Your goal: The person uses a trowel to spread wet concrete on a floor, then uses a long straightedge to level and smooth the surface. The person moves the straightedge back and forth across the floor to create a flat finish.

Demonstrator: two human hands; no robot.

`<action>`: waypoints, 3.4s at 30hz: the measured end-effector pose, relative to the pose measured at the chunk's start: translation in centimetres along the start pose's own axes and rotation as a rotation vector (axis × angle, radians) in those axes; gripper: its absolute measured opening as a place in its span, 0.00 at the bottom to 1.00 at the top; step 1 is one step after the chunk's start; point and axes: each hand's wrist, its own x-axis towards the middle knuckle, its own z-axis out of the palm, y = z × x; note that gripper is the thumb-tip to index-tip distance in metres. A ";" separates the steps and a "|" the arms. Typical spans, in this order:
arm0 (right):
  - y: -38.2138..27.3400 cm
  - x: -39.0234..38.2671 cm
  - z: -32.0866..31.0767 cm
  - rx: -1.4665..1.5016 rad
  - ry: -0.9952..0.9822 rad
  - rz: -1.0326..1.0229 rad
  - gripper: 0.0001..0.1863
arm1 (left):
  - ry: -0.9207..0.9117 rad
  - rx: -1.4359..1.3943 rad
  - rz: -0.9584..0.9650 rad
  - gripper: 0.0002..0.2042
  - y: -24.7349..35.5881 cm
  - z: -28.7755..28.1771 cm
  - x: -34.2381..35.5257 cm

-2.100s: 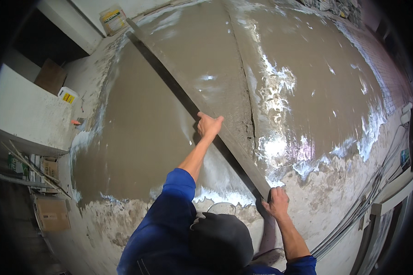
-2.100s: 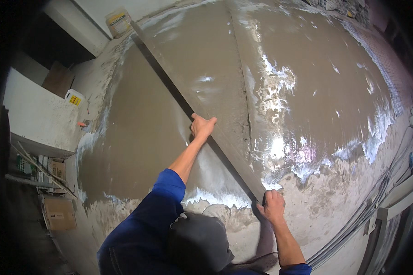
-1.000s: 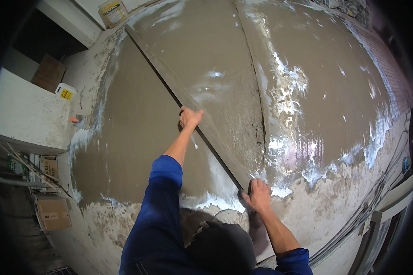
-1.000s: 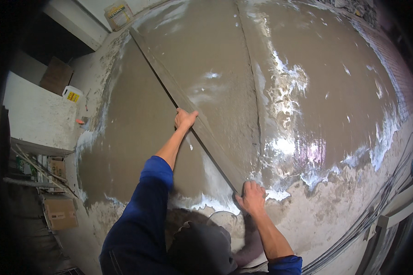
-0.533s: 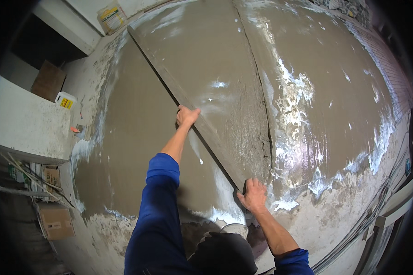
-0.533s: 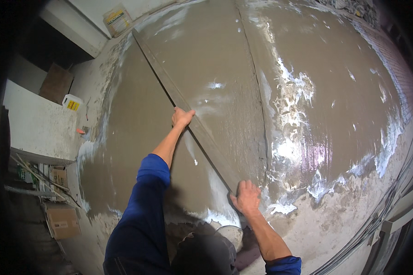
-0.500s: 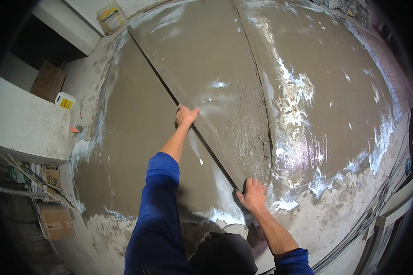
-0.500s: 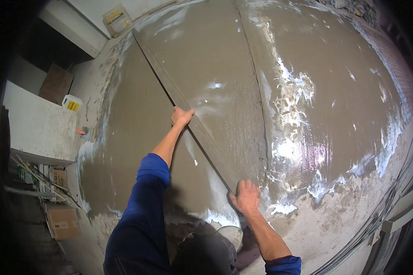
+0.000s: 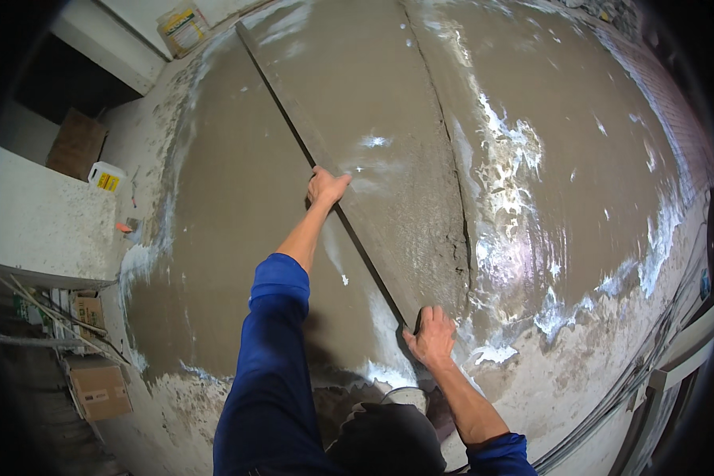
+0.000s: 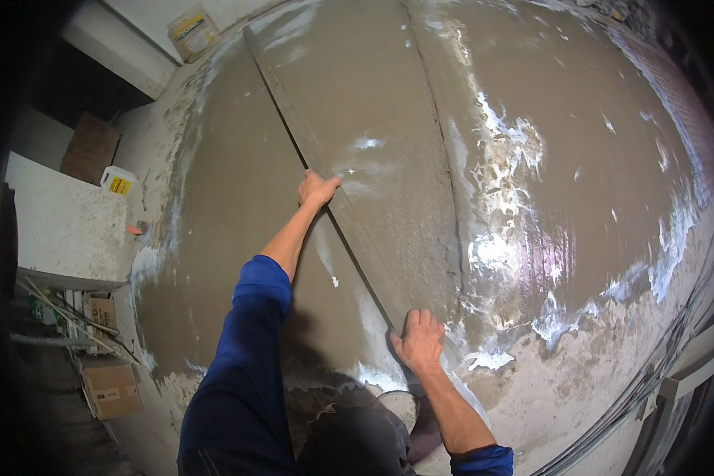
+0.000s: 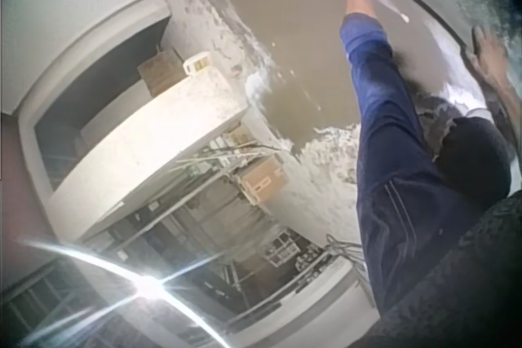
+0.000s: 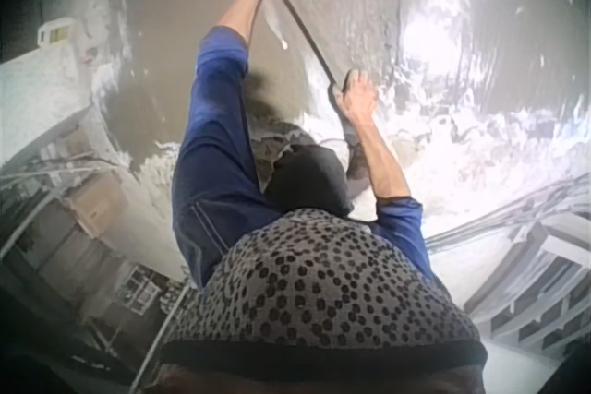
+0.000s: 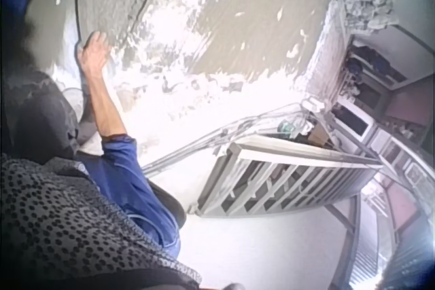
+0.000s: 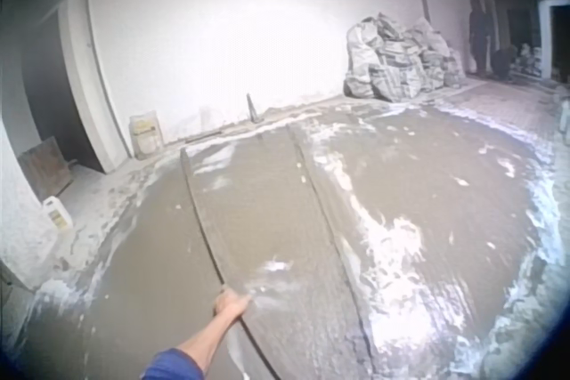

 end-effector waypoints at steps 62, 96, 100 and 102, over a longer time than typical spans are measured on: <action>14.0 -19.4 -2.4 -0.019 0.250 0.275 0.26 | -0.239 0.070 0.320 0.53 12.6 13.9 -21.7; 17.1 -13.4 -5.4 0.087 0.310 0.307 0.25 | -0.226 0.091 0.373 0.54 20.7 16.8 -17.9; 17.6 -11.0 -6.4 0.079 0.296 0.308 0.25 | -0.227 0.077 0.379 0.53 22.6 17.0 -16.0; 17.8 -10.0 -6.8 0.070 0.311 0.296 0.25 | -0.227 0.077 0.386 0.53 23.5 17.1 -15.0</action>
